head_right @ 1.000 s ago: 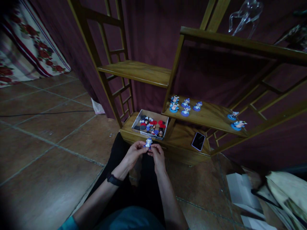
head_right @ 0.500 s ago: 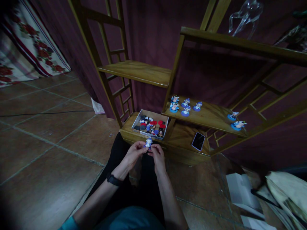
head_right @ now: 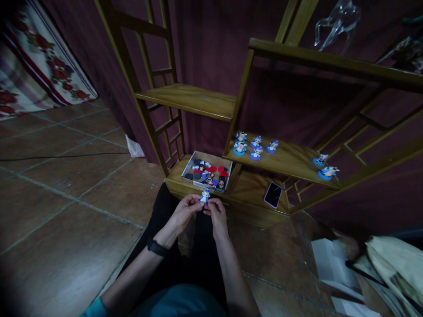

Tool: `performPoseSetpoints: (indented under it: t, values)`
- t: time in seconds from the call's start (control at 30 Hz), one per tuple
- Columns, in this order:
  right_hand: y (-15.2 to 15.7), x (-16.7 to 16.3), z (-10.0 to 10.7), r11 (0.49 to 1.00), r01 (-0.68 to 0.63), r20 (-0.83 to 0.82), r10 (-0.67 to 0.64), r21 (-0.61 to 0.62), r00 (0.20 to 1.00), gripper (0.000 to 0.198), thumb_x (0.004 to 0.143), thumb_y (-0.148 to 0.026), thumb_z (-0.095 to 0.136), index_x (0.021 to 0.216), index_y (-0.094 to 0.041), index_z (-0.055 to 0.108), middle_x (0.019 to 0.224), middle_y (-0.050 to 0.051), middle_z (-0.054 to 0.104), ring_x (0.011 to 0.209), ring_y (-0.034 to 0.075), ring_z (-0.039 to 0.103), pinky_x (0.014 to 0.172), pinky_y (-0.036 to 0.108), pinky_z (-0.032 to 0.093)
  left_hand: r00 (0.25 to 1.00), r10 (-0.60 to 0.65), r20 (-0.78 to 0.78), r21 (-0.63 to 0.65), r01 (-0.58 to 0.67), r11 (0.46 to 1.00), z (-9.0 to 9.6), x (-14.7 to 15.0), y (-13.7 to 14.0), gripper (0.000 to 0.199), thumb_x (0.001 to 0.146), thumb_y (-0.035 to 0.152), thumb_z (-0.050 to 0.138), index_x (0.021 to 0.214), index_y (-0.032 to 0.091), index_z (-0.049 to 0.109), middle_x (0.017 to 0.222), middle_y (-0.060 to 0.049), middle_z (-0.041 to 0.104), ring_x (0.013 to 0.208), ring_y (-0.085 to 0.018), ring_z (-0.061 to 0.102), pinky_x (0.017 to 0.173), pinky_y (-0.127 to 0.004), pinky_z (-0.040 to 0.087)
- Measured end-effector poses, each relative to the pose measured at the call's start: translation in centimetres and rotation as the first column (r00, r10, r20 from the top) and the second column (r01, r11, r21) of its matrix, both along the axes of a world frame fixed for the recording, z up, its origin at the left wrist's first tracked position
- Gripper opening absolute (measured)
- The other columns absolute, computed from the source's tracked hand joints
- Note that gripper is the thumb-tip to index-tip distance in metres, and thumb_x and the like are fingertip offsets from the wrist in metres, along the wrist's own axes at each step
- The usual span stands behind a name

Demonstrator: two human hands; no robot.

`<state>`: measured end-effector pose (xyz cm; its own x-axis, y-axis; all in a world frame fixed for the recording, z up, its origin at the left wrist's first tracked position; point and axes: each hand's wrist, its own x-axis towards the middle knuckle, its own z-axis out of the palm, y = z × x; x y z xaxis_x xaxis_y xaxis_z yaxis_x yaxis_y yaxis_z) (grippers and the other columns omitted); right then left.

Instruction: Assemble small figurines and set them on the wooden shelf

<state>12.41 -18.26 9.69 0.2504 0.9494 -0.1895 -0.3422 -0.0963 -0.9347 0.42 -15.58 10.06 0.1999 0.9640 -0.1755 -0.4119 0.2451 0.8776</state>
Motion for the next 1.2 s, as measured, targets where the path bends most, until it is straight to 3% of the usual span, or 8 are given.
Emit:
performPoseSetpoints:
  t: [1.2]
  values:
    - [0.16, -0.23, -0.28, 1.000, 0.004, -0.050, -0.003, 0.020, 0.999, 0.017, 0.068, -0.035, 0.064, 0.075, -0.020, 0.059, 0.078, 0.001, 0.064, 0.073, 0.016, 0.063, 0.069, 0.032, 0.054, 1.000, 0.009, 0.013, -0.013, -0.009, 1.000, -0.21, 0.03, 0.13, 0.033, 0.057, 0.025, 0.077, 0.084, 0.015, 0.061, 0.075, -0.002, 0.064, 0.066, -0.011, 0.058, 0.065, -0.024, 0.044]
